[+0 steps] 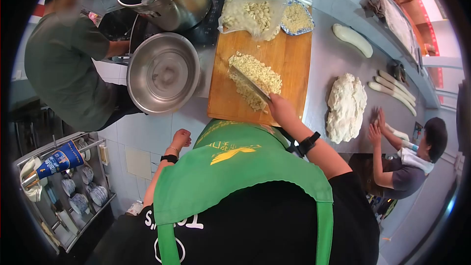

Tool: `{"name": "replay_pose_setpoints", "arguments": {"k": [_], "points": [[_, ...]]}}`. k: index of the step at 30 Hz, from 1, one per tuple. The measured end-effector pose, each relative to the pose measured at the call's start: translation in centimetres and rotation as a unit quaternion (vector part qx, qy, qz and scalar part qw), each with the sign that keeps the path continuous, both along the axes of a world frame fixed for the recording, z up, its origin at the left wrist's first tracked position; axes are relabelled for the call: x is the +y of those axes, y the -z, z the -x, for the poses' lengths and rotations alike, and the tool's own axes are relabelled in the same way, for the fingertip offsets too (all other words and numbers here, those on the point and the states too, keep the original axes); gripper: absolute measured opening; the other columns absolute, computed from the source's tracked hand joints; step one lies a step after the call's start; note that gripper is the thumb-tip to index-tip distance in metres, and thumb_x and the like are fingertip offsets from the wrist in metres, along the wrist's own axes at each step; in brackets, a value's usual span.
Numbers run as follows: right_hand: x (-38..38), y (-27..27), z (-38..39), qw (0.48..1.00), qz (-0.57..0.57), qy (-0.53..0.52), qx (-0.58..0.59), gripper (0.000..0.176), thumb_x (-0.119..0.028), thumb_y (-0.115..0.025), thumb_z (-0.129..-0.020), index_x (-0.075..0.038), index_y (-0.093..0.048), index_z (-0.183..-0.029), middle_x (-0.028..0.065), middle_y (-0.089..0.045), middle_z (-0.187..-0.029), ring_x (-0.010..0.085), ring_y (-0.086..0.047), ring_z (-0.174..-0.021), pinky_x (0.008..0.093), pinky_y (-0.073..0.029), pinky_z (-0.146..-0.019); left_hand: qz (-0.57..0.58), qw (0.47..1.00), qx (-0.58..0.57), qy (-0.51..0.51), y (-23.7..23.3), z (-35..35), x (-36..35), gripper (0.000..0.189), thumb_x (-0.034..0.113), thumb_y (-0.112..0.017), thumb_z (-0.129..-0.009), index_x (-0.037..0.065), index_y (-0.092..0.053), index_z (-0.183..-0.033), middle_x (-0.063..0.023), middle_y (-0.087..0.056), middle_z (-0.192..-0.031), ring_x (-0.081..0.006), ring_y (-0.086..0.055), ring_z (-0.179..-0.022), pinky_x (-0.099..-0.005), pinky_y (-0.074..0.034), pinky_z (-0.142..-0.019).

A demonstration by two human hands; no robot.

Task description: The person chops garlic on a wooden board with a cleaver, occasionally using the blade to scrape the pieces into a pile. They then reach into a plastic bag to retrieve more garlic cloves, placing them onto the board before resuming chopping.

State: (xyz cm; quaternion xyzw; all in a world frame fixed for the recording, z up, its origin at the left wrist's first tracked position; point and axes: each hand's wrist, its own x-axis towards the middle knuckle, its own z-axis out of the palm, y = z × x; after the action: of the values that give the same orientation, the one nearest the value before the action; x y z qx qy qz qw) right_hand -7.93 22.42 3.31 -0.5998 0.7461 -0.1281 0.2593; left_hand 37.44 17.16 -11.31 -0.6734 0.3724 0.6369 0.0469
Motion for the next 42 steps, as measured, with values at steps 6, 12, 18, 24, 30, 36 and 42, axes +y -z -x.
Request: {"name": "replay_pose_setpoints", "arguments": {"k": [6, 12, 18, 24, 30, 36, 42], "points": [[0.2, 1.7, 0.5, 1.000, -0.011, -0.028, -0.001, 0.011, -0.015, -0.051, -0.089, -0.004, -0.050, -0.090, 0.0190, -0.061, -0.084, 0.0401, -0.061, -0.076, 0.0484, -0.048, -0.065, -0.002, 1.000, -0.005, -0.004, -0.1, -0.3, 0.3, 0.020, 0.019, -0.057, -0.086, 0.004, -0.057, -0.100, -0.0107, -0.063, -0.073, -0.0191, -0.062, -0.056, -0.0328, -0.055, -0.051], [0.7, 2.2, 0.7, 0.997, -0.003, -0.068, 0.020, 0.012, -0.015, -0.049, -0.090, -0.005, -0.051, -0.095, 0.0194, -0.062, -0.084, 0.0390, -0.062, -0.075, 0.0481, -0.048, -0.064, 0.003, 1.000, -0.003, 0.005, -0.2, -0.7, 0.5, 0.021, 0.019, -0.057, -0.086, 0.003, -0.057, -0.100, -0.0106, -0.063, -0.073, -0.0184, -0.062, -0.056, -0.0322, -0.055, -0.051], [1.1, 1.8, 0.3, 0.997, -0.028, -0.065, 0.025, 0.013, -0.016, -0.049, -0.091, -0.005, -0.051, -0.097, 0.0186, -0.063, -0.083, 0.0379, -0.062, -0.075, 0.0479, -0.048, -0.064, 0.002, 1.000, -0.010, 0.012, -0.8, -0.5, 0.5, 0.021, 0.019, -0.056, -0.086, 0.003, -0.057, -0.099, -0.0104, -0.063, -0.073, -0.0186, -0.063, -0.057, -0.0319, -0.054, -0.051], [1.7, 1.0, -0.2, 0.997, -0.021, -0.076, 0.026, 0.015, -0.019, -0.049, -0.092, -0.006, -0.050, -0.099, 0.0187, -0.062, -0.082, 0.0389, -0.061, -0.075, 0.0487, -0.048, -0.064, 0.000, 1.000, -0.010, -0.007, -0.4, -0.8, 0.6, 0.019, 0.019, -0.057, -0.086, 0.003, -0.057, -0.098, -0.0104, -0.063, -0.073, -0.0182, -0.062, -0.056, -0.0317, -0.054, -0.051], [1.7, 0.1, 0.4, 0.998, 0.006, -0.063, -0.018, 0.014, -0.019, -0.050, -0.092, -0.005, -0.051, -0.095, 0.0191, -0.060, -0.080, 0.0399, -0.060, -0.074, 0.0493, -0.047, -0.064, 0.008, 1.000, 0.002, -0.010, -0.6, -0.9, 1.1, 0.020, 0.019, -0.058, -0.086, 0.004, -0.057, -0.099, -0.0102, -0.063, -0.072, -0.0185, -0.062, -0.056, -0.0316, -0.054, -0.050], [3.4, 0.1, 3.1, 0.983, -0.062, -0.158, -0.065, 0.014, -0.019, -0.054, -0.090, -0.005, -0.055, -0.093, 0.0189, -0.061, -0.082, 0.0410, -0.059, -0.078, 0.0485, -0.047, -0.068, 0.010, 1.000, -0.008, 0.004, -0.4, -1.7, 1.6, 0.019, 0.019, -0.058, -0.086, 0.004, -0.057, -0.098, -0.0100, -0.064, -0.072, -0.0181, -0.062, -0.056, -0.0310, -0.054, -0.050], [-0.7, 1.4, 5.8, 0.975, 0.025, -0.218, 0.035, 0.009, -0.016, -0.054, -0.087, -0.008, -0.053, -0.090, 0.0127, -0.061, -0.080, 0.0349, -0.061, -0.073, 0.0451, -0.049, -0.063, 0.008, 1.000, -0.025, -0.008, -0.4, -1.8, 1.9, 0.018, 0.019, -0.058, -0.086, 0.005, -0.057, -0.098, -0.0094, -0.064, -0.072, -0.0181, -0.063, -0.055, -0.0308, -0.054, -0.050]]}}
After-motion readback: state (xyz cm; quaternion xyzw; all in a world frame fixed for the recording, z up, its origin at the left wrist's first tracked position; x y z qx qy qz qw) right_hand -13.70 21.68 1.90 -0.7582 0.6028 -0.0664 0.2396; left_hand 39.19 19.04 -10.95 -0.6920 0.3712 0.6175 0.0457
